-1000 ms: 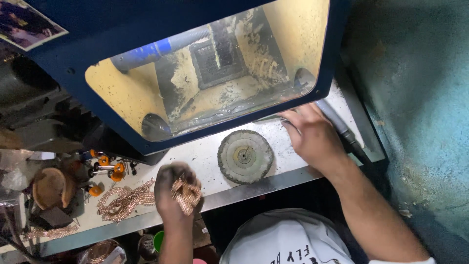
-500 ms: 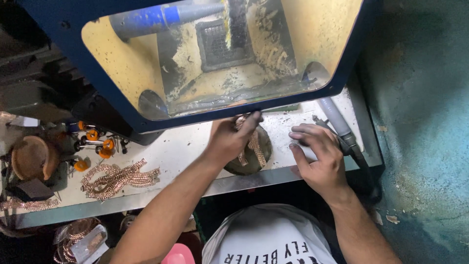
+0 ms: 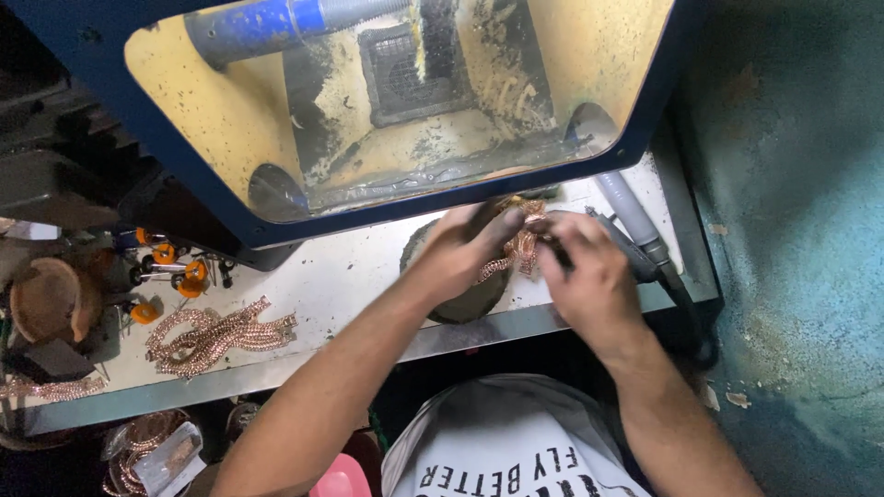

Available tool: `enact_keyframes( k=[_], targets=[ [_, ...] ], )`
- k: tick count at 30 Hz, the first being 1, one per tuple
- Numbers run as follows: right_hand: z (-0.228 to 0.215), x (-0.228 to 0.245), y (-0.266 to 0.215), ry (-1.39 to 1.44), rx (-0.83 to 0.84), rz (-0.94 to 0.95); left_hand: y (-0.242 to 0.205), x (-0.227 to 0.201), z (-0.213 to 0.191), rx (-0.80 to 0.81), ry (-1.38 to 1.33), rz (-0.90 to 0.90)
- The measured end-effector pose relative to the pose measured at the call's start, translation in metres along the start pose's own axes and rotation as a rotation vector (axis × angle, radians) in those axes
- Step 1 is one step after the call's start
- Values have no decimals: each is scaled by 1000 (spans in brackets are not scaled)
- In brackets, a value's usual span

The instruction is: The person uses a rotary tool to polish a gold-colored chain, periodically turning the chain and holding it up to the light, then brushes debris from the polishing station.

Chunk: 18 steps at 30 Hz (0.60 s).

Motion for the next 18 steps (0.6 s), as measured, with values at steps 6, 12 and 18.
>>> enact_keyframes(
  k=[6, 12, 18],
  targets=[
    [-24, -1, 5, -130, -22, -52, -29, -20, -42, 17, 368, 163],
    [3, 8, 13, -59, 233, -183, -44, 6, -59, 315, 863, 552],
    [10, -15, 3, -221, 169, -140, -53, 9, -79, 283, 994, 457]
  ],
)
Point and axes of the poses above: each hand's wrist, its own y-axis towards the middle knuckle, its own z-axis out of the palm, x = y × z, the point moved 2 cm from there along y, towards the middle knuckle, and after that the axes turned 5 degrees about -y, right-handed, at the moved point
